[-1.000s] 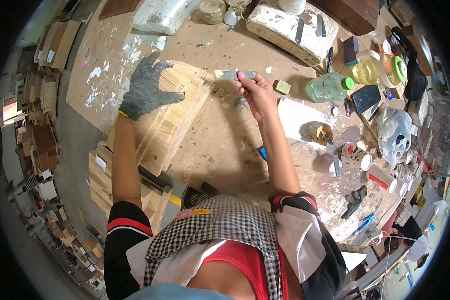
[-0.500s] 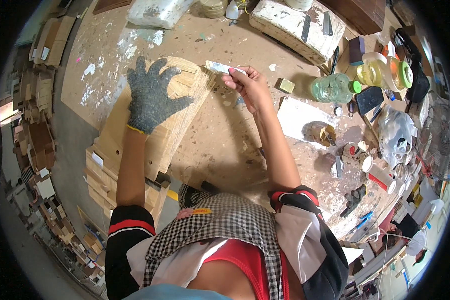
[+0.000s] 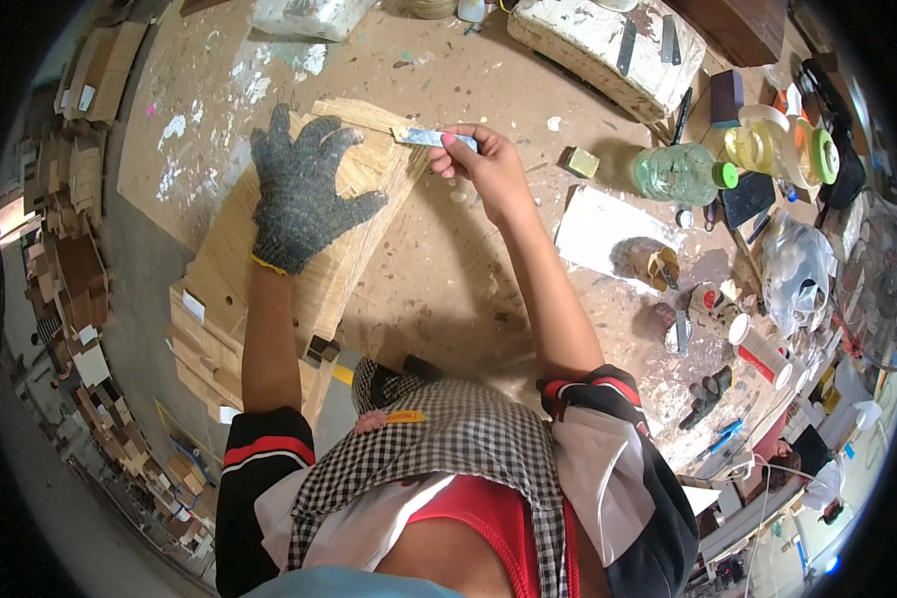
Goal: The person applies adhesive from a bottle to a small wooden component, smooths it with a tool, uses a blade to trim or clean the edges of a larger wooden panel, and سپس wipes a piece with a cloth.
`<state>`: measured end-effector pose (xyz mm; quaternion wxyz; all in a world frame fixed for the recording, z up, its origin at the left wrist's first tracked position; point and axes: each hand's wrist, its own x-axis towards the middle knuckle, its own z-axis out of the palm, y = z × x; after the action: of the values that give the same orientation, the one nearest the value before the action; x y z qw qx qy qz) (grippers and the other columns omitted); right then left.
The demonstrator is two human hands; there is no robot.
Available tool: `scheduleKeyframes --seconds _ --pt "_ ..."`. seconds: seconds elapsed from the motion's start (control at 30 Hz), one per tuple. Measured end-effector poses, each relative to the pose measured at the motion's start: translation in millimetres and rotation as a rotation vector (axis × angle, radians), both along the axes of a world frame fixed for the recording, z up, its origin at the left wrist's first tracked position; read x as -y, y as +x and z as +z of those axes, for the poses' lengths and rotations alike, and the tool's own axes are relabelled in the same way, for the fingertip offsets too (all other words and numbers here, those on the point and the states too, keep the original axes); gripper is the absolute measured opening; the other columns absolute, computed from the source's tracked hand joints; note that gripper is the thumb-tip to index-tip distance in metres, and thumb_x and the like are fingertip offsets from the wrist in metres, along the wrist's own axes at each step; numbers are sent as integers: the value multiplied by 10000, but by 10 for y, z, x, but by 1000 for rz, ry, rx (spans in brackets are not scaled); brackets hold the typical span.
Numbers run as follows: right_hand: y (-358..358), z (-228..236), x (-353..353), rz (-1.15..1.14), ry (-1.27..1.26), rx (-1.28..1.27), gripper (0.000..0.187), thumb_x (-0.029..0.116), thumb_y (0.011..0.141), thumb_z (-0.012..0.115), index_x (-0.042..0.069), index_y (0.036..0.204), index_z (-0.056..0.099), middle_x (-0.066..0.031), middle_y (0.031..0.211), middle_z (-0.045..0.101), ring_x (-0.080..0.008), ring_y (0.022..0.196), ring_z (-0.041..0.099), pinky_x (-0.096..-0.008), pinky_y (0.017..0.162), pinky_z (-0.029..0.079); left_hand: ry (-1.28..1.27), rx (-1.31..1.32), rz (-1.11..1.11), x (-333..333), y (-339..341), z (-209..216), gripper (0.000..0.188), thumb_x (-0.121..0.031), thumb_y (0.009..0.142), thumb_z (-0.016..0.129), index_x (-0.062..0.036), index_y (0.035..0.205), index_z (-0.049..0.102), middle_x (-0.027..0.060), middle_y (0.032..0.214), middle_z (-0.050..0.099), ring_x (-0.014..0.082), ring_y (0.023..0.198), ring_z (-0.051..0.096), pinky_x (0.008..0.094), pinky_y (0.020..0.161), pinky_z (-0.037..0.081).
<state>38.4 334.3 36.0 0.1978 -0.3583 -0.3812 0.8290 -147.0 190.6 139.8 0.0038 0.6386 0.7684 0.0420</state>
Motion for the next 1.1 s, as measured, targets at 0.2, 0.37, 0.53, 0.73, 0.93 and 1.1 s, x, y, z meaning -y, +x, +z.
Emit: scheduleKeyframes --seconds 0.2,0.37,0.53,0.73,0.93,1.1 --pt "82 -33 23 -57 -9 76 209 70 1006 586 -87 1142 608 -134 893 724 -148 709 672 -280 661 565 42 24 -9 25 -40 -74 683 -547 725 813 -136 1242 639 117 1353 581 504 1382 311 684 1128 155" --pt "168 -54 95 -126 15 7 252 87 992 622 -58 1196 644 -82 872 715 -114 701 641 -241 645 524 25 -9 8 22 -17 -59 674 -547 727 810 -138 1235 643 116 1353 581 501 1383 313 678 1127 159" --pt "31 5 233 -221 65 3 268 72 949 684 -35 1194 688 -43 852 707 -88 733 615 -226 673 491 22 7 8 23 -20 -52 659 -534 729 811 -148 1237 646 111 1350 584 490 1388 313 669 1130 165" --pt "-97 -139 319 -283 -1 -42 233 40 937 687 -61 1147 697 -65 859 711 -98 732 617 -227 695 501 35 -15 13 30 -22 -91 668 -552 737 795 -152 1250 647 100 1362 578 480 1394 312 672 1135 158" --pt "-163 -181 330 -274 -31 -57 225 33 939 681 -69 1139 693 -84 861 716 -116 733 641 -238 706 527 46 -72 0 33 -28 -108 692 -565 702 787 -127 1226 675 106 1343 556 477 1366 322 694 1101 196" --pt "-148 -271 348 -295 -8 -33 222 31 944 674 -65 1143 690 -93 869 722 -120 726 661 -241 691 542 -16 -40 28 22 -17 -66 695 -595 742 770 -157 1270 653 102 1400 555 475 1415 278 682 1147 136"
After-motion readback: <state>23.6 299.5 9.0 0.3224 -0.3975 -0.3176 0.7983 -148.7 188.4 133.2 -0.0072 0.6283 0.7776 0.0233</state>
